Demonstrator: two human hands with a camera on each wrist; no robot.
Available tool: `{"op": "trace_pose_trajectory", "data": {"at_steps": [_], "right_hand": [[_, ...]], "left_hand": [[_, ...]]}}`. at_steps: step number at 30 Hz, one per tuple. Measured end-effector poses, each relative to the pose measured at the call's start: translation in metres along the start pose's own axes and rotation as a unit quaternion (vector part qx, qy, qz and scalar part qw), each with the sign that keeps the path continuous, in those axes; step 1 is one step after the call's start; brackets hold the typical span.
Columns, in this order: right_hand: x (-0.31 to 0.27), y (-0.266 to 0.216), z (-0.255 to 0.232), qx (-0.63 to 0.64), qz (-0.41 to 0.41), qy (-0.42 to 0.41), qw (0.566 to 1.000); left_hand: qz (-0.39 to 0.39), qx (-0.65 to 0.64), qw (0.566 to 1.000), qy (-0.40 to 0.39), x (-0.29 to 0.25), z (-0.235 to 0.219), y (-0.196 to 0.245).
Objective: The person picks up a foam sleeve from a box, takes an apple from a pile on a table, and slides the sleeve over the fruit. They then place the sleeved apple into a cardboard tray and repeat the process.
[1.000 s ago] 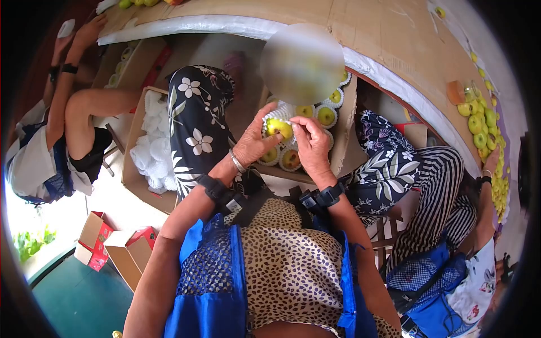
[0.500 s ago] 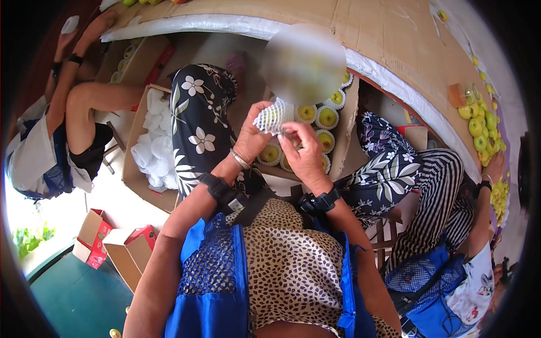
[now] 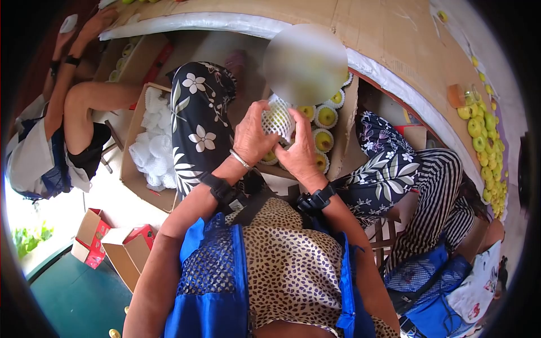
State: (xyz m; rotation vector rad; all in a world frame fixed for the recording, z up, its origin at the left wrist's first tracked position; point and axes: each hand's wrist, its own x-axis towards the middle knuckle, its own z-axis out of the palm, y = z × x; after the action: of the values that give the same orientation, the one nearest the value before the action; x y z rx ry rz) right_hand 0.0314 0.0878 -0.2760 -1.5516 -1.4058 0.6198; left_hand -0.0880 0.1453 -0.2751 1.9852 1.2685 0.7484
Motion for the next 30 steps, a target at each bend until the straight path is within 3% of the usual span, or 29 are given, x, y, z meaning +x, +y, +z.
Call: {"op": "trace_pose_trajectory", "data": {"at_steps": [7, 9, 12, 15, 18, 19, 22, 28, 30], "right_hand": [[0.003, 0.01, -0.005, -0.011, 0.039, 0.044, 0.998], [0.003, 0.012, -0.007, 0.025, 0.054, 0.06, 0.996], [0.002, 0.022, -0.005, 0.111, 0.076, 0.087, 0.987], [0.003, 0.029, -0.005, 0.215, 0.099, 0.096, 0.967], [0.0, 0.037, -0.004, 0.233, 0.103, 0.088, 0.963], [0.0, 0.038, -0.002, 0.273, 0.118, 0.09, 0.951], [-0.004, 0.04, 0.0, 0.366, 0.157, 0.093, 0.913], [-0.006, 0.04, -0.002, 0.404, 0.19, 0.076, 0.892], [-0.006, 0.035, -0.006, 0.415, 0.223, 0.066, 0.88]], "left_hand": [[0.048, 0.004, 0.997, -0.066, -0.001, -0.008, 0.016], [0.07, 0.005, 0.994, -0.084, 0.0, -0.01, 0.022], [0.127, -0.002, 0.991, -0.046, 0.001, -0.012, 0.023], [0.075, 0.013, 0.997, 0.012, 0.0, -0.009, 0.022], [0.157, -0.007, 0.987, -0.024, 0.0, -0.006, 0.009], [0.149, -0.032, 0.988, -0.01, -0.001, -0.005, 0.014], [0.182, -0.084, 0.977, -0.071, -0.002, -0.004, 0.01], [0.165, -0.123, 0.962, -0.18, -0.008, -0.002, 0.009], [0.067, -0.246, 0.942, -0.219, -0.008, -0.004, 0.012]]}}
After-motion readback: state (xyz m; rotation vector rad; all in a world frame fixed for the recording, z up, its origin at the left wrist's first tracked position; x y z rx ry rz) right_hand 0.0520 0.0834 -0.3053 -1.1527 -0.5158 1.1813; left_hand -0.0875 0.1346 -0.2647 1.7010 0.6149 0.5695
